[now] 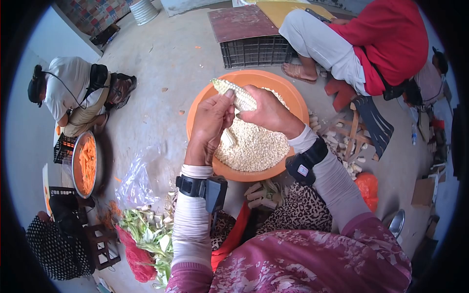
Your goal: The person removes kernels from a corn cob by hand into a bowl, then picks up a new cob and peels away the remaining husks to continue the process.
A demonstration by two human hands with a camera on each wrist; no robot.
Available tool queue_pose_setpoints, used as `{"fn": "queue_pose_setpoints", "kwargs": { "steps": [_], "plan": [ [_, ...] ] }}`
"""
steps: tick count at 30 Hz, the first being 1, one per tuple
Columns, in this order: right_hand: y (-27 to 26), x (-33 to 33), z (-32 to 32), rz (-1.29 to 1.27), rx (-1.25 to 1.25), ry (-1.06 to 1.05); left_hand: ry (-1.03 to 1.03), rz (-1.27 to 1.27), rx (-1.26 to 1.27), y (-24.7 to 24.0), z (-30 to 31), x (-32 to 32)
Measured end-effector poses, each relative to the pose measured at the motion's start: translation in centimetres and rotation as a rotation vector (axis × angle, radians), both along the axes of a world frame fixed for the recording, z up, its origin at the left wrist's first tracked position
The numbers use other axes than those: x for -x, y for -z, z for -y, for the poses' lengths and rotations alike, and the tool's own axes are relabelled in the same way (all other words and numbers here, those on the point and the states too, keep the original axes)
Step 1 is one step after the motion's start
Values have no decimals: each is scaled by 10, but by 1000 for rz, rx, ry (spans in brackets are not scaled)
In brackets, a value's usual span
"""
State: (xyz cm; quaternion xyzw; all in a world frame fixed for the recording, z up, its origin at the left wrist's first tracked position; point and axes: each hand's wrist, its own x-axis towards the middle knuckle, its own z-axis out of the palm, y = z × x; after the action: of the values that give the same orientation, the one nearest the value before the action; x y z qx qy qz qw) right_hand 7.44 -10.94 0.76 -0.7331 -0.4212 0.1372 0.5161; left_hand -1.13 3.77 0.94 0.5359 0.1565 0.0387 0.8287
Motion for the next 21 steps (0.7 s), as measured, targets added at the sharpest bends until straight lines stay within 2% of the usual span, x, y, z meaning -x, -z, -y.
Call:
{"fn": "queue_pose_setpoints", "kwargs": {
  "steps": [1, 7, 10, 12, 14, 16, 21],
  "plan": [
    [-2, 0, 1, -66, 12, -15, 1, -1, 0, 0, 1, 1],
    [-1, 3, -1, -32, 42, 54, -23, 1, 20, -8, 8, 0],
    [8, 5, -4, 56, 62, 93, -67, -110, -16, -11, 12, -2],
    [1, 8, -2, 55, 105, 98, -109, -135, -184, -1, 13, -5],
    [-2, 10, -1, 55, 147, 103, -86, -131, -165, -2, 13, -4],
    [4, 6, -1, 102, 41, 88, -61, -126, -147, -1, 12, -4],
    [11, -1, 1, 56, 97, 58, -65, -67, -51, 4, 11, -4]
  ]
}}
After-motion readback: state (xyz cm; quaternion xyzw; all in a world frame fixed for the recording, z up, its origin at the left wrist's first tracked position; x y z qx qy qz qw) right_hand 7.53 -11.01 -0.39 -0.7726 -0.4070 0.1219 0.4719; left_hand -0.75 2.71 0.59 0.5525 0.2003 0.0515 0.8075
